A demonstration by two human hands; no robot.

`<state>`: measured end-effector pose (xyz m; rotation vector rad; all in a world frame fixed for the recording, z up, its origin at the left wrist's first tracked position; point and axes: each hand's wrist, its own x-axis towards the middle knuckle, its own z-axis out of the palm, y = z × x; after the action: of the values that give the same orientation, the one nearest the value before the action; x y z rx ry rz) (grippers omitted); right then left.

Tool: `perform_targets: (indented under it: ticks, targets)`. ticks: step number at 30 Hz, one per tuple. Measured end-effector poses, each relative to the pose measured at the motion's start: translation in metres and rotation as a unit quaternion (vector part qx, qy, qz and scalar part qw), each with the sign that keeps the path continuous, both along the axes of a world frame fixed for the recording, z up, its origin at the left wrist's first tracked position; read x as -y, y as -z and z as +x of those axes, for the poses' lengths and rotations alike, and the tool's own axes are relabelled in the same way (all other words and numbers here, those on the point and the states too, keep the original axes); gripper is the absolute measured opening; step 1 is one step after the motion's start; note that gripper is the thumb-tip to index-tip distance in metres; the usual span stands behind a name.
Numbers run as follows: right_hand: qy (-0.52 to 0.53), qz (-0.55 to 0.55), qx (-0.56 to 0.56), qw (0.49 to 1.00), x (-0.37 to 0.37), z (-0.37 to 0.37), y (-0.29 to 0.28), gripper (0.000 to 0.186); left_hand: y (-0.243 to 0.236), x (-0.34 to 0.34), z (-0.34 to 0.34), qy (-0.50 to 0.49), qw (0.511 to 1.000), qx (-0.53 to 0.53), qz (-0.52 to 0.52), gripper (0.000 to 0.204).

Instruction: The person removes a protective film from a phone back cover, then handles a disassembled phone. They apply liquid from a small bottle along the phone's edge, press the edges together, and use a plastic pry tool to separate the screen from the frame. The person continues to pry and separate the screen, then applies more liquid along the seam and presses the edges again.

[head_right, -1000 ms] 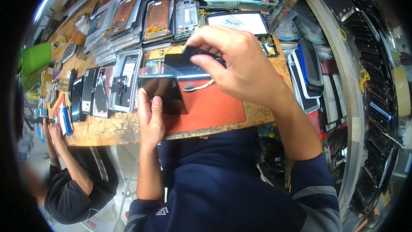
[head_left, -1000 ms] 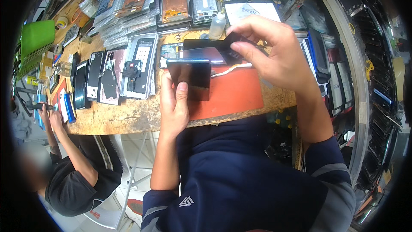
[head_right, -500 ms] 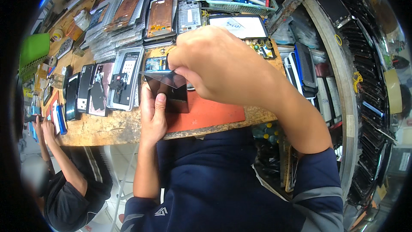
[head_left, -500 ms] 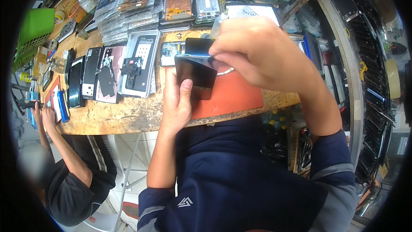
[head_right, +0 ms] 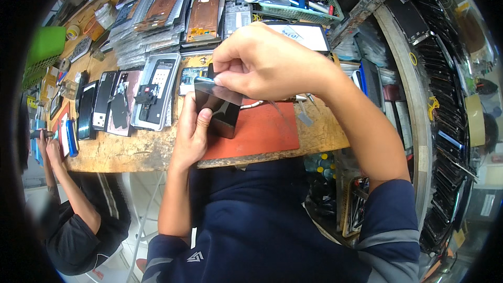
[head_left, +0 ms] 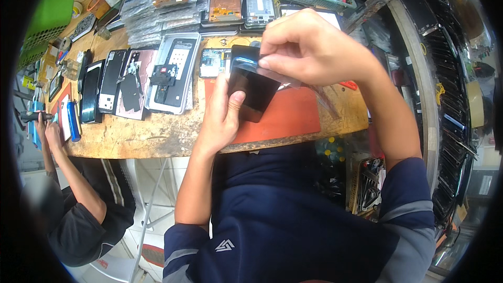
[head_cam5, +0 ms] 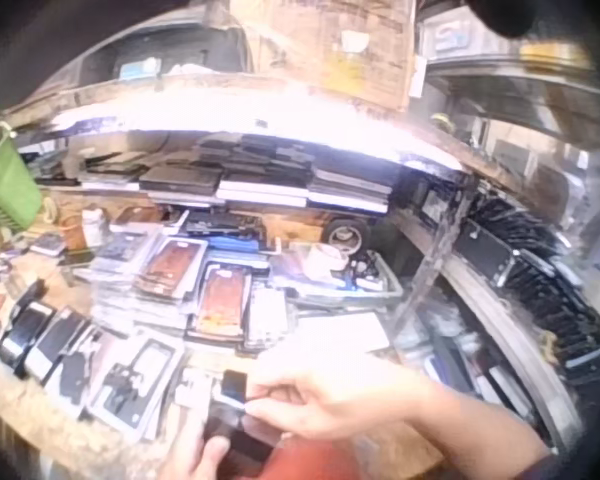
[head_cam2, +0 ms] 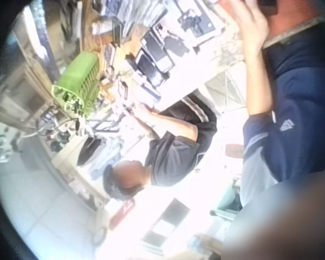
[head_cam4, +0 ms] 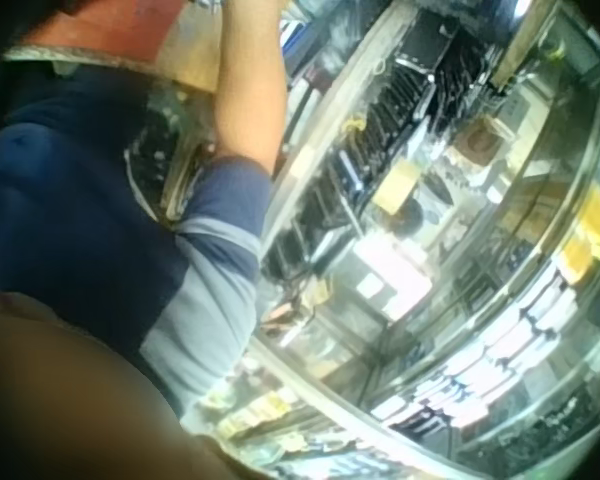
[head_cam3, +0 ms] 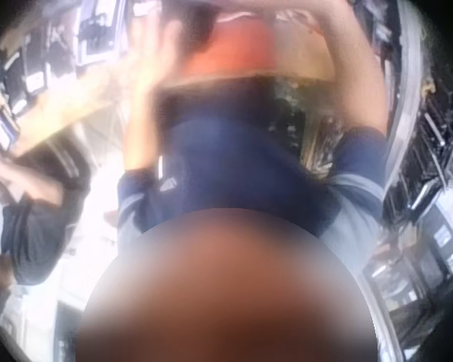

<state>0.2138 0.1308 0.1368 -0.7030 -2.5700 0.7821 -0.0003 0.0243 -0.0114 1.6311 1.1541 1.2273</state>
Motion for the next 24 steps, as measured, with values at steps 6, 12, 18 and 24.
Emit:
perform_targets:
  ticks: [6, 12, 18, 24]
  targets:
    - [0.000, 0.024, -0.062, 0.998, -0.004, -0.005, 0.016, 0.013, -0.001, -0.007, -0.003, 0.008, 1.000, -0.019, -0.017, 0.036]
    - [0.008, 0.060, -0.101, 0.993, -0.001, -0.006, 0.022, 0.012, -0.001, -0.007, -0.006, 0.033, 0.999, -0.013, -0.024, 0.038]
    - [0.118, -0.015, -0.194, 0.974, 0.018, -0.002, 0.046, 0.011, 0.007, -0.009, -0.002, 0.012, 1.000, 0.017, -0.004, 0.038]
    - [0.114, -0.105, -0.182, 0.971, 0.016, 0.000, 0.040, 0.014, 0.004, -0.009, -0.003, 0.028, 0.999, 0.021, -0.017, 0.033]
